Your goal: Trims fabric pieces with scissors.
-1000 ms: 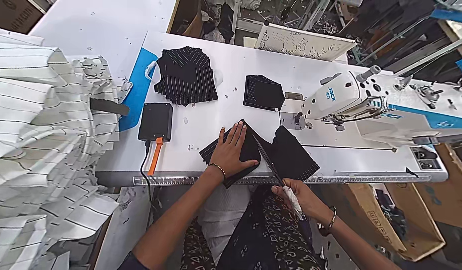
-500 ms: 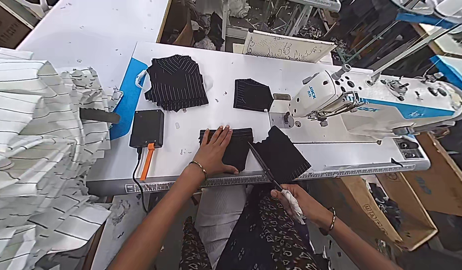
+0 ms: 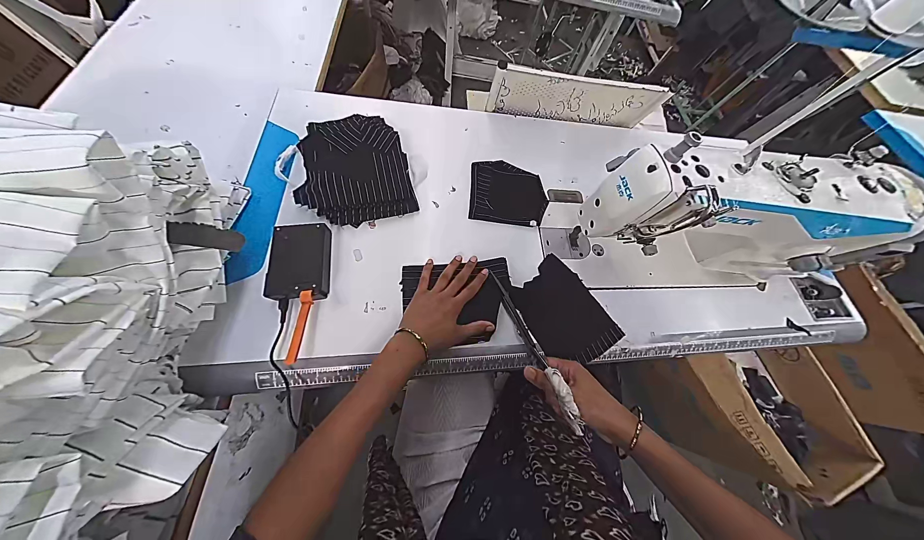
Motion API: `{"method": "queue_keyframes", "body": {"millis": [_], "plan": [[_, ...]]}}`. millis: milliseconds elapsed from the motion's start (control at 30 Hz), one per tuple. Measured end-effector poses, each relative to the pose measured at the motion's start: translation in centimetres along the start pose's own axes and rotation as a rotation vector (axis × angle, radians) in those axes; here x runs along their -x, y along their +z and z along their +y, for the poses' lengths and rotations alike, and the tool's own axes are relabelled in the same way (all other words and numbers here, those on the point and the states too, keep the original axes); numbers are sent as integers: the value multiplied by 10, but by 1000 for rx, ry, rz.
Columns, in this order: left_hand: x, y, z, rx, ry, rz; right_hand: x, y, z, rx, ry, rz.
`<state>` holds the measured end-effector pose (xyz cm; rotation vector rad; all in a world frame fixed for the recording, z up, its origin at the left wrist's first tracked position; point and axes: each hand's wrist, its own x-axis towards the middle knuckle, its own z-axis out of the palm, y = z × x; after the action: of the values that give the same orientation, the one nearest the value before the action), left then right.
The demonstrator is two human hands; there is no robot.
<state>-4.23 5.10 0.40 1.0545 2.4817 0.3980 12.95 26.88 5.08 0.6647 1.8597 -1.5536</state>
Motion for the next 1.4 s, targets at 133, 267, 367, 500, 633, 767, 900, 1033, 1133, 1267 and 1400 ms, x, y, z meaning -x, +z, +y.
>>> {"method": "queue_keyframes", "body": {"millis": [133,267,367,500,633,767,900,1033,1133,1267,1400], "plan": [[1,1,2,4,0,-5,4,0,5,-55,-28,11],[3,8,5,5,19,34,1,1,1,-84,-19,3],[5,10,10,-7,23,27,-6,1,-8,-48,3,-3],[7,10,11,2,14,42,-9,1,-6,23,-15,32],[6,10,12,9,6,33,-6,2,-3,13,-38,79],[6,13,14,-6,-3,51,-8,5,-5,-41,-40,63],[7,14,19,-8,-12,54,-11,5,-16,-47,-22,14],[7,17,20,15,-8,95,-13,3,-12,-32,-42,36],[7,15,18,73,1,198,-8,1,-4,-72,-55,53],[12,-20,18,191,-204,163,9,-2,18,-284,-109,146],[17,-45,25,301,-504,17,18,4,52,-587,-268,460]]}}
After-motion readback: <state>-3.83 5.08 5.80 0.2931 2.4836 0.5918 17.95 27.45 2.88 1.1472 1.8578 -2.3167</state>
